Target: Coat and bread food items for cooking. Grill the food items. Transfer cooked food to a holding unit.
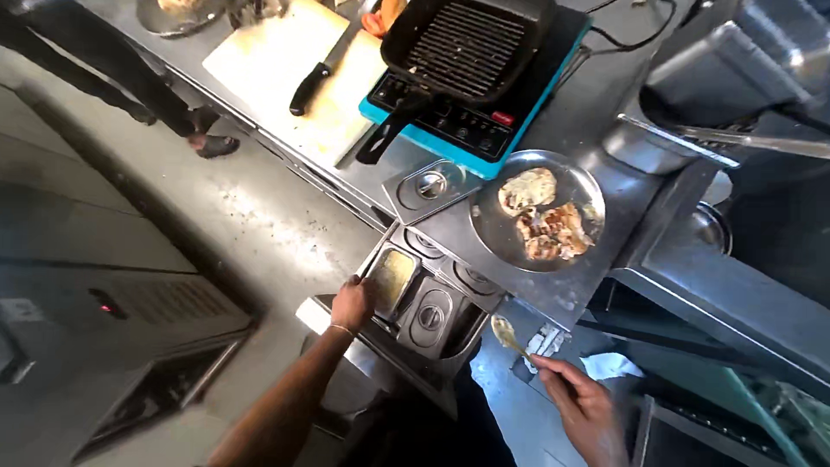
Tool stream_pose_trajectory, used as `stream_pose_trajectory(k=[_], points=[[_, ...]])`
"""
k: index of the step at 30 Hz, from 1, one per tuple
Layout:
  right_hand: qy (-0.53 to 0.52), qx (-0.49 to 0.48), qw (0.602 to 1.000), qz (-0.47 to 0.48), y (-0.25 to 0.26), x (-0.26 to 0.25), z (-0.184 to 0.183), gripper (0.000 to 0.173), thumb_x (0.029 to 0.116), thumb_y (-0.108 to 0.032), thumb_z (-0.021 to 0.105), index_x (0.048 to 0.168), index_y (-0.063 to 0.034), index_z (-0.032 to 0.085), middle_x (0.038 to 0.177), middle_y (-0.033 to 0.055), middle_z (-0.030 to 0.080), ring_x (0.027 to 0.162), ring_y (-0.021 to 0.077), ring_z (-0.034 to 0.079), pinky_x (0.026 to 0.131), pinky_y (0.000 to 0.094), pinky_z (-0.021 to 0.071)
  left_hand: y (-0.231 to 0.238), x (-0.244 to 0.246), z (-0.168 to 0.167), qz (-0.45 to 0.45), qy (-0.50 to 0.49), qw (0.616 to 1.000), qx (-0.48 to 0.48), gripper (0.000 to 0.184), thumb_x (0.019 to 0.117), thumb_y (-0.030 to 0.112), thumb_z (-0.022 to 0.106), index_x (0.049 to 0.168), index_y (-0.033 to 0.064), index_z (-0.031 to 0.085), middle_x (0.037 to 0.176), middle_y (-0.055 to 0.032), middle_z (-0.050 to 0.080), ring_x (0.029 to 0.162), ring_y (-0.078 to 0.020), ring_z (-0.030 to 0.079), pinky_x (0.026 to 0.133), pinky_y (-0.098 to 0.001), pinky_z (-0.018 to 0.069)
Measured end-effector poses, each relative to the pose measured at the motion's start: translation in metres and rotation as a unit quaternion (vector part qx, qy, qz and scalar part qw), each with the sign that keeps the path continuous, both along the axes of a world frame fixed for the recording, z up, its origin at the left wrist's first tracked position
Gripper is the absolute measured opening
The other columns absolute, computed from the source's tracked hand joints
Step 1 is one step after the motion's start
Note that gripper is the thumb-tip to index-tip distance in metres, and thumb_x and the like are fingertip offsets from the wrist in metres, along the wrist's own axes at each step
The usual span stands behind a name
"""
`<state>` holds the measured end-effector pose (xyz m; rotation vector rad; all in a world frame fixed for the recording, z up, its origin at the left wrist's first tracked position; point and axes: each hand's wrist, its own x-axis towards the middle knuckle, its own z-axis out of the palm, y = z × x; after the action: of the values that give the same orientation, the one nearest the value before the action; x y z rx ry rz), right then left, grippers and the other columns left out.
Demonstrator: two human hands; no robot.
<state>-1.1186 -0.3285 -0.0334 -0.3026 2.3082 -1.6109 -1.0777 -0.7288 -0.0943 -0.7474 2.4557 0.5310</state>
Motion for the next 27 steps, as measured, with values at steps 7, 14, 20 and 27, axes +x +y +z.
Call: stream_pose_trajectory(k=[7, 14, 20, 27], points=[[-0.009, 0.043, 0.999, -0.004, -0.065, 0.037, 0.010, 0.026, 0.0969, -0.012, 0.055, 0.111, -0.0046, 0.076, 0.095, 0.0004, 0.076, 0.076, 0.0020, 0.067, 0.069, 0.0183, 0.0565, 0.035, -0.017, 0.009, -0.319, -0.210, 0.924, 0.029, 0.027, 0.1015, 0.017, 0.058, 0.125, 0.0075, 0.067, 0.126, -0.0199, 0.066, 0.116, -0.0415, 0.063, 0.094, -0.0618, 0.0502], [0.003, 0.065, 0.995, -0.071, -0.076, 0.068, 0.016, 0.027, 0.0972, -0.014, 0.056, 0.112, -0.0057, 0.076, 0.094, 0.0001, 0.075, 0.077, 0.0035, 0.067, 0.069, 0.0191, 0.0561, 0.005, -0.026, -0.004, -0.462, -0.105, 0.871, 0.128, 0.018, 0.0994, 0.022, 0.063, 0.109, 0.0116, 0.074, 0.113, -0.0150, 0.071, 0.108, -0.0380, 0.067, 0.088, -0.0641, 0.0523], [-0.050, 0.140, 0.986, -0.069, -0.093, 0.073, -0.012, 0.026, 0.1002, -0.015, 0.058, 0.119, -0.0068, 0.073, 0.099, 0.0046, 0.074, 0.080, 0.0093, 0.068, 0.076, 0.0294, 0.0587, -0.091, -0.034, 0.001, -0.189, 0.097, 0.928, 0.305, 0.020, 0.1026, 0.006, 0.056, 0.112, -0.0041, 0.071, 0.104, -0.0200, 0.072, 0.095, -0.0310, 0.070, 0.093, -0.0524, 0.0541], [0.015, 0.369, 0.912, 0.176, -0.227, 0.032, -0.035, 0.035, 0.0986, -0.002, 0.056, 0.130, -0.0105, 0.069, 0.122, 0.0162, 0.067, 0.109, 0.0334, 0.068, 0.094, 0.0513, 0.0567, -0.101, -0.041, 0.006, 0.065, 0.217, 0.962, 0.151, 0.019, 0.1013, 0.009, 0.056, 0.110, -0.0010, 0.069, 0.096, -0.0187, 0.073, 0.092, -0.0342, 0.071, 0.088, -0.0566, 0.0550]])
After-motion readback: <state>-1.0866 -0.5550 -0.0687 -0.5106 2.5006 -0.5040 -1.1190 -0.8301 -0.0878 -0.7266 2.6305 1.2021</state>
